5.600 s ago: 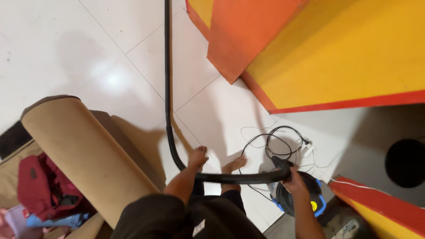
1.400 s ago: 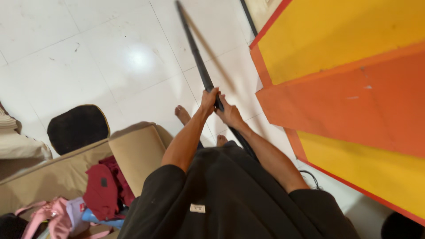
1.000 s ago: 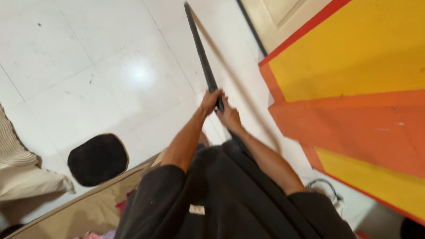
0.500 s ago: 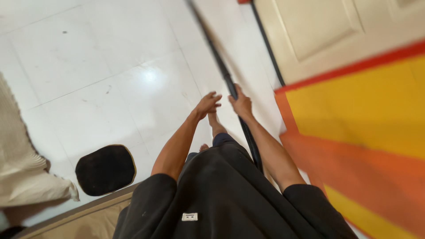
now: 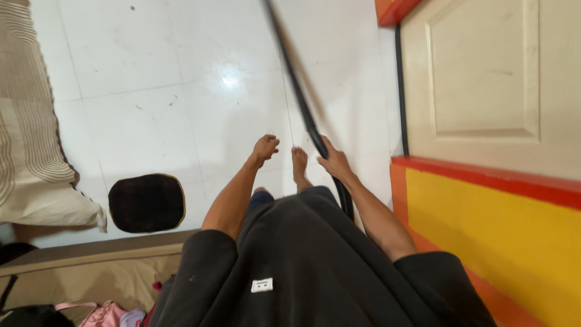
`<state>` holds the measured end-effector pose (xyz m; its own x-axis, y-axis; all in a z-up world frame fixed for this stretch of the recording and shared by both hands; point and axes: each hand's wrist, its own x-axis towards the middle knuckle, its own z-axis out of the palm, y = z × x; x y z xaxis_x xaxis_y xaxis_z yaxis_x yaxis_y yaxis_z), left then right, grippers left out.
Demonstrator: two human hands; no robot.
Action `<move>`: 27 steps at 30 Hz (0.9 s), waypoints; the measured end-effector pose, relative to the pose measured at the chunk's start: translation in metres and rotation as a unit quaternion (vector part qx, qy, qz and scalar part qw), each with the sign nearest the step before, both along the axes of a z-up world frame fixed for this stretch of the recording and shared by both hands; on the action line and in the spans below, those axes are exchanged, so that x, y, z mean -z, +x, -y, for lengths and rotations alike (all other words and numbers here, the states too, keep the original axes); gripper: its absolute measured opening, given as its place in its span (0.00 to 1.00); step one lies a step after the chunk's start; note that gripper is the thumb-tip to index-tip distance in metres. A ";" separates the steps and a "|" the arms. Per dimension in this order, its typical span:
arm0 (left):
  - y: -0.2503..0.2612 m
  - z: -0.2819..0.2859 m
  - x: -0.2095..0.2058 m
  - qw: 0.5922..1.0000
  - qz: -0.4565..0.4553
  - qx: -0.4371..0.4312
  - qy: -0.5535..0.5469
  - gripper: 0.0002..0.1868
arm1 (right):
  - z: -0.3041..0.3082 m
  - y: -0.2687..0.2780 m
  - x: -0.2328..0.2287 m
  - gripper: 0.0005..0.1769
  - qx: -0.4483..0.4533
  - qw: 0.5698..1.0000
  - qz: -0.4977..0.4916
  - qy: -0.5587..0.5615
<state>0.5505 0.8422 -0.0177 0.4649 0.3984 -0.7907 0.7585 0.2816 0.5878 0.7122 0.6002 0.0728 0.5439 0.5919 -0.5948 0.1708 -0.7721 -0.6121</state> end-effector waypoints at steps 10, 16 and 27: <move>-0.027 0.012 -0.001 0.997 -0.029 0.077 0.003 0.37 | -0.044 -0.102 -0.026 0.42 -0.129 0.985 0.077 0.080; -0.056 0.028 -0.035 0.992 0.126 -0.010 0.000 0.53 | -0.060 -0.189 -0.060 0.45 -0.011 0.991 0.132 0.026; -0.129 0.045 -0.020 0.977 0.089 -0.194 0.006 0.49 | -0.079 -0.246 -0.062 0.50 -0.123 0.990 0.066 0.025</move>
<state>0.4210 0.7972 0.0023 0.4068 0.5799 -0.7058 0.4815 0.5205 0.7052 0.4659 0.6792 0.1348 0.4511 0.7426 -0.4951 0.4311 -0.6670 -0.6076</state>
